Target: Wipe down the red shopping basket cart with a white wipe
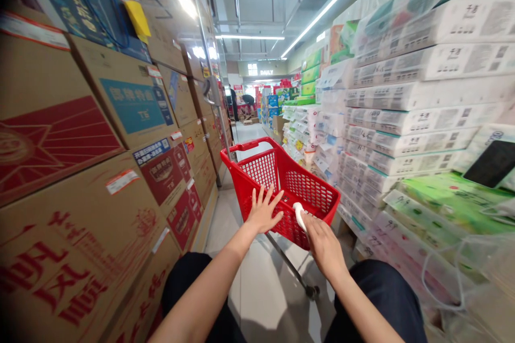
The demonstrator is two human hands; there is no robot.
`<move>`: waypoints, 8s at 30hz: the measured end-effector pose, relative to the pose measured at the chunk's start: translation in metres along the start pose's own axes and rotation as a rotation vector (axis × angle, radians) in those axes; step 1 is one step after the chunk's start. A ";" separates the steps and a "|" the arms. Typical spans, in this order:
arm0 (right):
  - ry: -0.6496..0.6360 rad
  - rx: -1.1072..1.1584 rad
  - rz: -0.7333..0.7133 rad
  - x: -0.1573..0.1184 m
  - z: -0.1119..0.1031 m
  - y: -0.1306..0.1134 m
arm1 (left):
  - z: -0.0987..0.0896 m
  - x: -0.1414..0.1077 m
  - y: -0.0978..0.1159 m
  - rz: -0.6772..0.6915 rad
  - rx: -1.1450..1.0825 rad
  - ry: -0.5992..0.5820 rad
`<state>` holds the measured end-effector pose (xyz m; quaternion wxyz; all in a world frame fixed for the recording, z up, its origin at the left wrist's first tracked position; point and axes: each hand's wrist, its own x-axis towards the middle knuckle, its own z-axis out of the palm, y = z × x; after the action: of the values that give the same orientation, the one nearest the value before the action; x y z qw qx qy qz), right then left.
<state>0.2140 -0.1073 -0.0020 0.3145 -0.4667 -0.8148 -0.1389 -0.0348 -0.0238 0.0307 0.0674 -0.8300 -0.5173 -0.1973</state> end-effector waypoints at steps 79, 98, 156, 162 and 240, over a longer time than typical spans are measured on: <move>-0.066 0.044 -0.230 0.012 0.004 -0.013 | 0.002 0.001 0.000 -0.212 -0.025 0.060; -0.204 0.205 -0.298 0.032 -0.007 -0.028 | -0.014 -0.018 -0.047 -0.036 -0.054 0.029; -0.116 0.307 -0.263 0.100 0.016 0.014 | -0.015 -0.060 -0.016 -0.102 0.014 0.095; -0.152 0.317 -0.345 0.089 0.027 -0.032 | -0.022 -0.063 -0.032 -0.090 0.030 0.108; 0.128 0.113 -0.159 0.121 0.061 0.043 | -0.013 -0.070 -0.054 0.113 0.168 0.148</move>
<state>0.1833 0.0281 0.0263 0.3798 -0.3722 -0.8341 -0.1469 -0.1133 -0.0617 0.0095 0.1858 -0.8324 -0.4781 -0.2099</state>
